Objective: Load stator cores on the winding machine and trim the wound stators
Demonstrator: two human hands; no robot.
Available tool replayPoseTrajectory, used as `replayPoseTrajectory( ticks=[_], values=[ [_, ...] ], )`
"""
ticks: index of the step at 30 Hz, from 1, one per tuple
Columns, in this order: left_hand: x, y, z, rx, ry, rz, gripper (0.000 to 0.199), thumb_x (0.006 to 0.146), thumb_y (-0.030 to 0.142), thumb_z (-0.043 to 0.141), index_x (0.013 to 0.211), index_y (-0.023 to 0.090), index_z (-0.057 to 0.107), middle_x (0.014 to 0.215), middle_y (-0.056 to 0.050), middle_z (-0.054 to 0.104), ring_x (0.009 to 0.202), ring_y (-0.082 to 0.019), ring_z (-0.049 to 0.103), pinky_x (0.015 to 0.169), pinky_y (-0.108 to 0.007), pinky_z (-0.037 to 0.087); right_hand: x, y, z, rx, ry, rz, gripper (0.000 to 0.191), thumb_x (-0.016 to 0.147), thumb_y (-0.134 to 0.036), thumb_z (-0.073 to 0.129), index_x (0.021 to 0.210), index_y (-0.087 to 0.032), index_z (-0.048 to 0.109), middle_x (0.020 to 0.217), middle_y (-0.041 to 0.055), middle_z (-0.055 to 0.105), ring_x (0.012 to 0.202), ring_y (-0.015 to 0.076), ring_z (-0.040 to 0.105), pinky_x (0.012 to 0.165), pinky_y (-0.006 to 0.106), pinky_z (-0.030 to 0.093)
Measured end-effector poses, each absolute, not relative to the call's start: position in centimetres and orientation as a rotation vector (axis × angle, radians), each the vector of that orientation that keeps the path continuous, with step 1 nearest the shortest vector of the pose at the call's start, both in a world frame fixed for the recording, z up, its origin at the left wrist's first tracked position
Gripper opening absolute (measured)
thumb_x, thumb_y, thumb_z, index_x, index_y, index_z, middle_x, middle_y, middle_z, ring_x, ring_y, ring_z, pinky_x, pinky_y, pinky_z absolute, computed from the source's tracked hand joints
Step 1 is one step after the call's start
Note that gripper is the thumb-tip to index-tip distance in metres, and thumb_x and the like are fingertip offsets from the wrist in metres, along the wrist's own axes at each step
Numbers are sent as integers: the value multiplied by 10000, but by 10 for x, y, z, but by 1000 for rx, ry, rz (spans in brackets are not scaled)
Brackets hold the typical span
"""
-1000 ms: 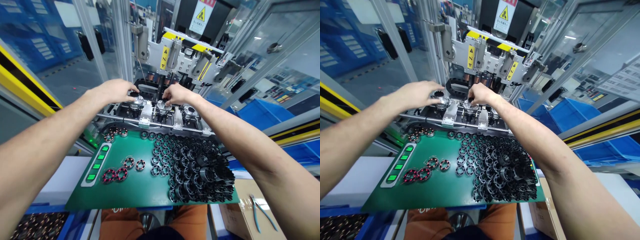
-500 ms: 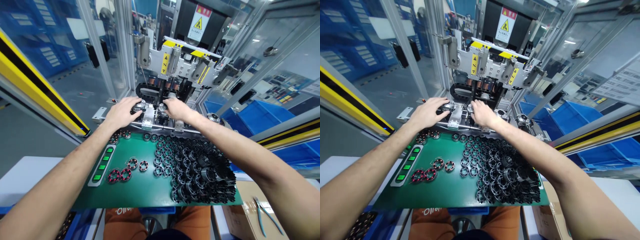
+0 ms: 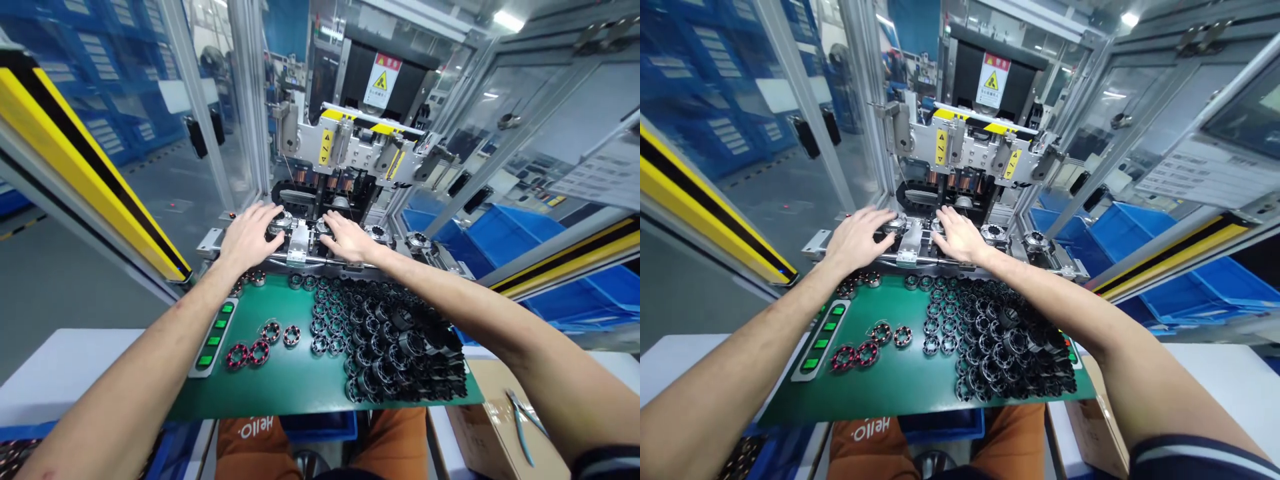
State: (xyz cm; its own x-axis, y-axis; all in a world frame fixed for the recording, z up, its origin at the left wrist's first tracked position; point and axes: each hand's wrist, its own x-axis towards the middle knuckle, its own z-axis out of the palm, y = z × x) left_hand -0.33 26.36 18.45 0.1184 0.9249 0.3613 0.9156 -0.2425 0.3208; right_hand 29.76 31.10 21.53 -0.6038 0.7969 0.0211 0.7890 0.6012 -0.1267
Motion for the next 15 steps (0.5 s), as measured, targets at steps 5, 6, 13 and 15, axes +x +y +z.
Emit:
replayPoseTrajectory(
  ticks=[5, 6, 13, 15],
  values=[
    [-6, 264, 189, 2312, 1918, 775, 666, 1113, 513, 589, 1687, 257, 809, 1828, -92, 706, 1674, -425, 681, 1447, -639, 535, 321, 322, 216, -1343, -2731, 150, 838, 1263, -575, 515, 1954, -102, 468, 2026, 192, 419, 1931, 343, 379, 1586, 544, 361],
    [-7, 265, 189, 2311, 1909, 779, 684, 1109, 535, 579, 1684, 247, 812, 1826, -99, 706, 1675, -431, 680, 1446, -645, 535, 333, 323, 218, -1367, -2700, 126, 834, 1277, -587, 472, 1970, -124, 445, 2022, 182, 433, 1936, 337, 367, 1594, 564, 342],
    [-14, 270, 183, 2237, 1845, 887, 709, 1050, 628, 629, 1642, 301, 841, 1812, -87, 720, 1715, -450, 641, 1500, -656, 477, 418, 303, 213, -1602, -2540, 28, 769, 1303, -576, 414, 1929, -146, 537, 1943, 234, 557, 1862, 399, 505, 1529, 644, 444],
    [-15, 272, 185, 2188, 1845, 926, 724, 1027, 654, 663, 1639, 307, 833, 1789, -107, 737, 1691, -490, 654, 1472, -719, 500, 433, 303, 214, -1621, -2516, 12, 730, 1299, -588, 503, 1907, -188, 571, 1946, 213, 566, 1838, 387, 537, 1520, 642, 448]
  ],
)
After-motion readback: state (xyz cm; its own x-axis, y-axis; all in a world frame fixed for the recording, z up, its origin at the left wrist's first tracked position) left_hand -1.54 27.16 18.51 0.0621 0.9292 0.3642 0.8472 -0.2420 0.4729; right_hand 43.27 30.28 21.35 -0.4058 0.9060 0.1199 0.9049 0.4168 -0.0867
